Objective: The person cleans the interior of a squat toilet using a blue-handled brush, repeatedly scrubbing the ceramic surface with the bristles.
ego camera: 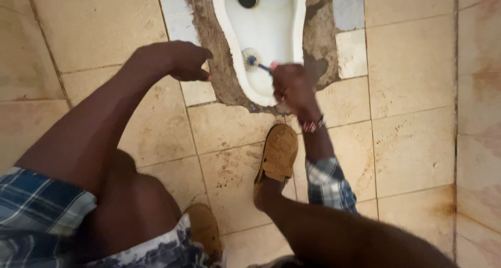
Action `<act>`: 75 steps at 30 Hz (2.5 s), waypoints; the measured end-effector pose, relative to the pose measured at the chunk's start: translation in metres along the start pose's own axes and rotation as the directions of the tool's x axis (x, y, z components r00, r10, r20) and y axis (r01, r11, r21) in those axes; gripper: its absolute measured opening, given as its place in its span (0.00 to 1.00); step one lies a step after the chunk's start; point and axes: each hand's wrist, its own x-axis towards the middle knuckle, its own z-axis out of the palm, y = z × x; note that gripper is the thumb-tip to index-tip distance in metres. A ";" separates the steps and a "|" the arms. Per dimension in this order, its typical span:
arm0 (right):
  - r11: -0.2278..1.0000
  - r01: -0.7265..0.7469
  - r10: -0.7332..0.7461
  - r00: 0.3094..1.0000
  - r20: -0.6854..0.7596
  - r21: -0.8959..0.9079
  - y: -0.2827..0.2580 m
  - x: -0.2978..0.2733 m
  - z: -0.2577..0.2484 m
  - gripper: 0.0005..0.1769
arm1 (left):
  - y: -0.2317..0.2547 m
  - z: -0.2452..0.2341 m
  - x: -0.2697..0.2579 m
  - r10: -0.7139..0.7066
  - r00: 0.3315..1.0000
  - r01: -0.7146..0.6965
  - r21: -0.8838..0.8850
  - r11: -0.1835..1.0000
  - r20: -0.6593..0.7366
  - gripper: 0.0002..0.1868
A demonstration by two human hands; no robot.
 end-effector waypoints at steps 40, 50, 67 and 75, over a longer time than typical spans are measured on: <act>0.957 0.220 -0.234 0.971 -0.051 -0.191 0.051 0.032 0.006 0.28 | 0.004 0.003 0.004 0.079 0.996 -0.079 0.011 0.997 -0.048 0.39; 0.968 0.147 -0.156 0.987 -0.030 -0.201 0.028 0.018 0.007 0.18 | 0.000 0.003 -0.001 0.018 0.999 -0.018 -0.001 1.000 -0.036 0.38; 0.982 -0.046 0.047 0.999 -0.003 -0.183 -0.019 0.007 0.003 0.17 | 0.005 -0.004 0.013 0.036 0.997 -0.036 0.013 0.999 -0.069 0.38; 0.822 0.332 -0.258 0.942 -0.217 0.463 0.043 0.045 0.000 0.17 | -0.001 0.004 0.021 0.027 0.997 -0.025 0.020 0.999 -0.076 0.37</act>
